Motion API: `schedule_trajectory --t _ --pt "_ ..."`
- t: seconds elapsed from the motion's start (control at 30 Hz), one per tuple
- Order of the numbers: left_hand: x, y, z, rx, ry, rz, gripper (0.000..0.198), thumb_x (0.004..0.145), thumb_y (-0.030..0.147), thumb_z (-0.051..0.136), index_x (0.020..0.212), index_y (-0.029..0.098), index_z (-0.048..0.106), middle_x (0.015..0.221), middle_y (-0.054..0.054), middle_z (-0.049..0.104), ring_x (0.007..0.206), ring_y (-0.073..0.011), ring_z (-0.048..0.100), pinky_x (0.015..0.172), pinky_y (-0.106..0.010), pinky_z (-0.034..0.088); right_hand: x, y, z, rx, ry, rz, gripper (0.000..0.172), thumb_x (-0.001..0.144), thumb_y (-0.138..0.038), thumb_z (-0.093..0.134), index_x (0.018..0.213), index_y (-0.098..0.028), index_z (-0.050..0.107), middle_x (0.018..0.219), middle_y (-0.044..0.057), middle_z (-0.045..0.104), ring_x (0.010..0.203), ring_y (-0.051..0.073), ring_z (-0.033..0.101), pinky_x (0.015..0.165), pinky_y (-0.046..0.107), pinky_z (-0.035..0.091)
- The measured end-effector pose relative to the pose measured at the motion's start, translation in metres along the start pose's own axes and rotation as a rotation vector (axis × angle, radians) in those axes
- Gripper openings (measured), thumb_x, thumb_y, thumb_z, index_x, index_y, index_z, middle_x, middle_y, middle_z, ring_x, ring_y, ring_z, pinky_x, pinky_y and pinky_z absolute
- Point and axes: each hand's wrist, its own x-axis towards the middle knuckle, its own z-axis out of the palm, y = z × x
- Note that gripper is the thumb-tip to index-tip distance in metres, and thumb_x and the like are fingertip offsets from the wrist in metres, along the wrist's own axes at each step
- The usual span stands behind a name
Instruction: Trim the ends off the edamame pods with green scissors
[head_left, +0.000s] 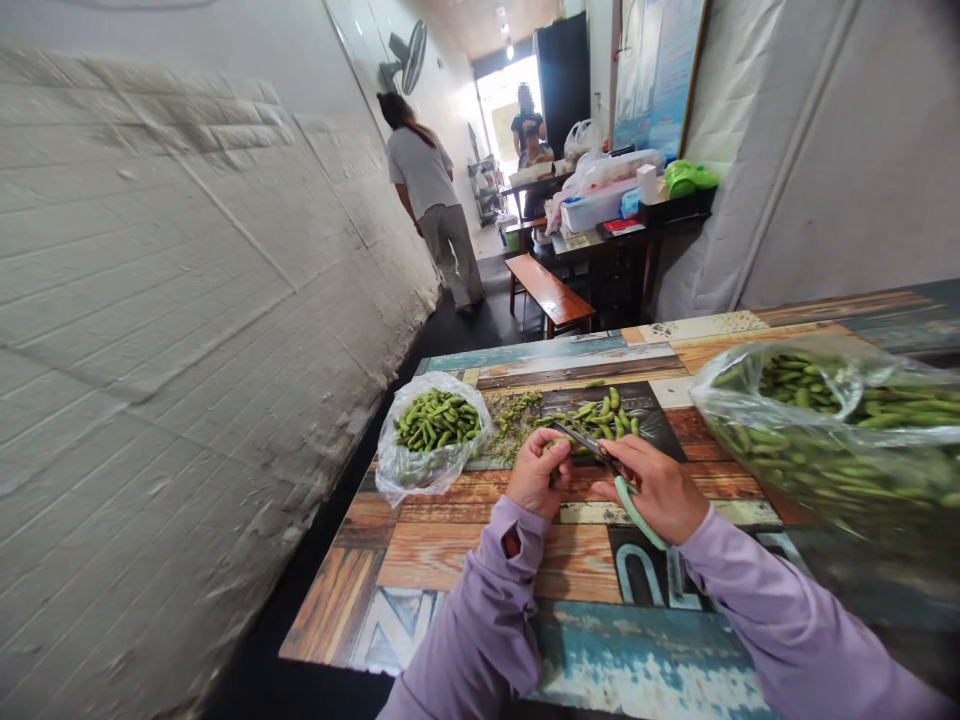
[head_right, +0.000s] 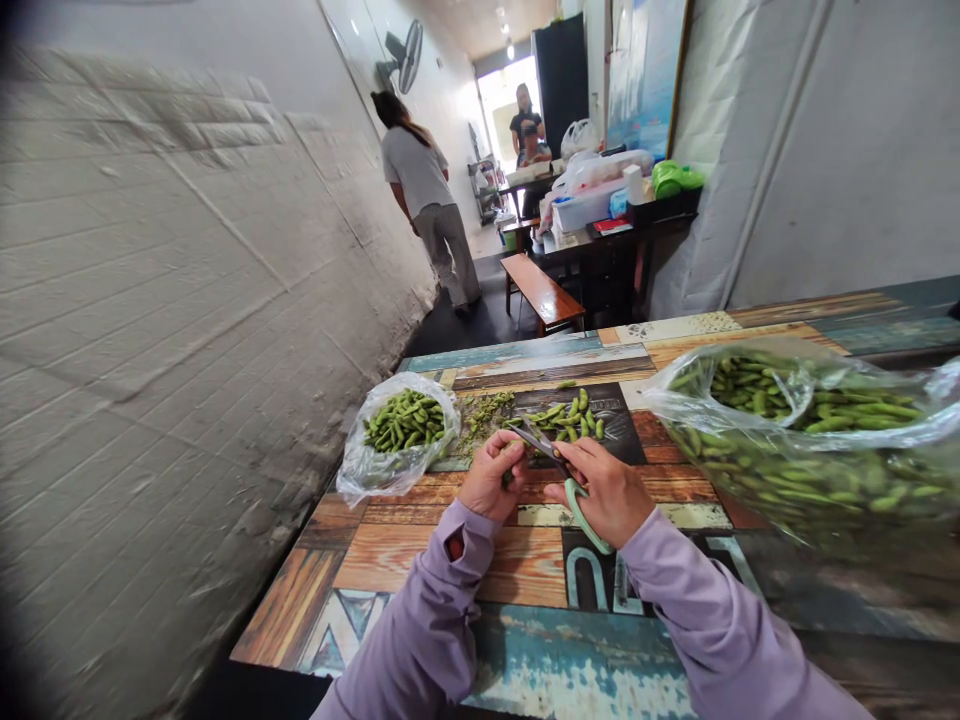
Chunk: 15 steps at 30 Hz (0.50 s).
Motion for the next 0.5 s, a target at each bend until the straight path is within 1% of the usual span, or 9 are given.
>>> schedule_trajectory --t 0.07,0.17,0.23,0.33,0.4,0.5 --pt "0.0 0.001 0.0 0.002 0.004 -0.002 0.044 0.052 0.033 0.083 0.075 0.016 0.049 0.061 0.005 0.058 0.038 -0.0002 0.037 0.032 -0.011 0.021 0.0 -0.001 -0.001 -0.018 -0.013 0.001 0.036 0.082 -0.034 0.057 0.115 -0.02 0.055 0.089 0.005 0.058 0.065 0.014 0.056 0.063 0.029 0.051" --pt "0.001 0.003 0.001 0.008 0.02 -0.004 0.044 0.052 0.035 0.082 0.075 0.016 0.049 0.058 0.007 0.053 0.038 0.0 0.037 0.033 -0.011 0.021 0.0 -0.001 0.0 -0.034 -0.003 -0.013 0.037 0.081 -0.037 0.058 0.114 -0.02 0.057 0.086 0.004 0.059 0.067 0.015 0.057 0.064 0.03 0.051" --pt "0.001 0.006 0.0 0.012 0.038 -0.009 0.044 0.053 0.035 0.081 0.076 0.016 0.049 0.06 0.007 0.054 0.039 -0.0005 0.038 0.034 -0.012 0.022 0.0 0.0 0.001 -0.024 0.009 -0.018 0.037 0.081 -0.037 0.059 0.114 -0.021 0.057 0.089 0.005 0.06 0.069 0.015 0.058 0.066 0.03 0.051" --pt "0.002 0.012 -0.003 -0.021 0.066 0.0 0.041 0.056 0.036 0.078 0.079 0.017 0.05 0.071 0.003 0.059 0.043 -0.0018 0.042 0.035 -0.012 0.023 0.001 0.005 0.002 -0.017 0.06 0.008 0.037 0.081 -0.036 0.058 0.115 -0.021 0.057 0.096 0.007 0.062 0.067 0.015 0.059 0.067 0.031 0.053" --pt "0.004 0.016 -0.007 -0.076 0.064 0.006 0.037 0.059 0.037 0.075 0.08 0.017 0.051 0.073 0.002 0.058 0.046 -0.0028 0.044 0.035 -0.013 0.024 0.001 0.008 0.001 -0.023 0.125 0.039 0.037 0.081 -0.036 0.058 0.115 -0.021 0.057 0.099 0.008 0.063 0.073 0.018 0.062 0.071 0.033 0.053" --pt "0.007 0.017 -0.012 -0.12 0.04 -0.002 0.034 0.062 0.037 0.072 0.08 0.017 0.052 0.063 0.006 0.051 0.042 -0.0021 0.037 0.035 -0.014 0.021 0.003 0.014 -0.001 -0.022 0.202 0.079 0.038 0.081 -0.038 0.058 0.114 -0.02 0.058 0.1 0.009 0.064 0.089 0.022 0.063 0.08 0.037 0.052"
